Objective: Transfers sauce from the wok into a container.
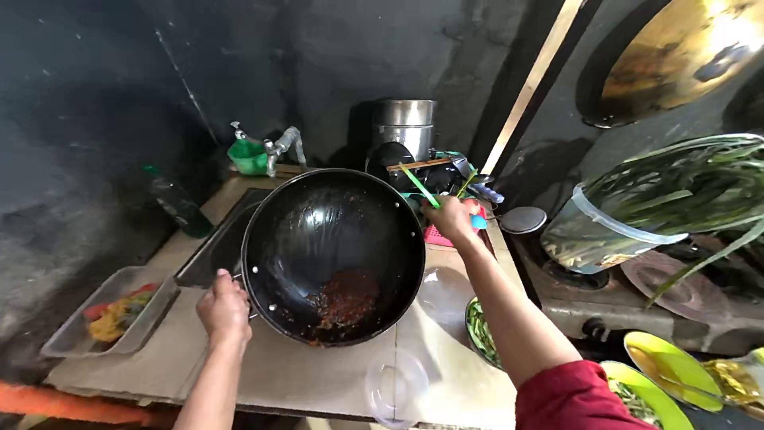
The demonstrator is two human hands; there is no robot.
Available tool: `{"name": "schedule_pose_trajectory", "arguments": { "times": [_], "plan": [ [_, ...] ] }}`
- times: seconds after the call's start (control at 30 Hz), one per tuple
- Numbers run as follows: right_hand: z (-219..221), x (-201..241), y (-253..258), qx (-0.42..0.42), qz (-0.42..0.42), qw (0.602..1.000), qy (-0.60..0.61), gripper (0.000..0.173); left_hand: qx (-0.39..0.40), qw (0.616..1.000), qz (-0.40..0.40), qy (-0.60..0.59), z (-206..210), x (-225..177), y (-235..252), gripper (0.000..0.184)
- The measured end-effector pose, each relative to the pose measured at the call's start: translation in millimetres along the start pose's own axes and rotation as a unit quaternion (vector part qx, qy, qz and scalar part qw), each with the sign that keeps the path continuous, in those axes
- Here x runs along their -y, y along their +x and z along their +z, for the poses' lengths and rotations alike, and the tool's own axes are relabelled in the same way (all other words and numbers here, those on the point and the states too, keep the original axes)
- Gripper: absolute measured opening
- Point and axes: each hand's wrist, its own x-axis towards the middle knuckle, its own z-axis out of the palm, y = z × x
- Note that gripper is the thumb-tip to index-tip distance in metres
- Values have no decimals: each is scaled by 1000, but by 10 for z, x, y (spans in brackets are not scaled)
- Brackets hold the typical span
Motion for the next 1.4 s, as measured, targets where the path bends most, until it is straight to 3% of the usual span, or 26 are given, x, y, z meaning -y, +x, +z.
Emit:
{"name": "schedule_pose_trajectory", "arguments": {
  "times": [0.2, 0.4, 0.67, 1.03, 1.17, 1.23, 1.3, 1.4],
  "plan": [
    [-648, -486, -547, -81, 71, 994, 21, 27, 132, 990, 52, -1, 584, -290, -11, 42],
    [-946, -1042, -1198, -155, 152, 976, 28, 25, 233, 970, 66, 25, 1140, -291, -260, 49],
    [-897, -1411, -1813, -229, 203, 948, 86, 23, 302, 947, 106, 33, 1471, -279, -398, 49],
    [-720, -1560, -2027, -267, 197, 927, 176, 25, 329, 934, 137, 22, 1563, -480, -396, 43],
    [-672, -1542, -2276, -339, 195, 911, 132, 29, 330, 932, 151, 23, 1569, -542, -395, 42],
    [-516, -1380, -2628, -359, 169, 911, 115, 28, 330, 931, 152, 24, 1568, -549, -416, 42],
    [-87, -1251, -3046, -331, 142, 924, 131, 26, 331, 931, 152, 28, 1572, -540, -439, 43],
    [878, -1005, -3562, -214, 145, 944, 204, 29, 332, 932, 146, 29, 1588, -530, -462, 43]
  ]
}}
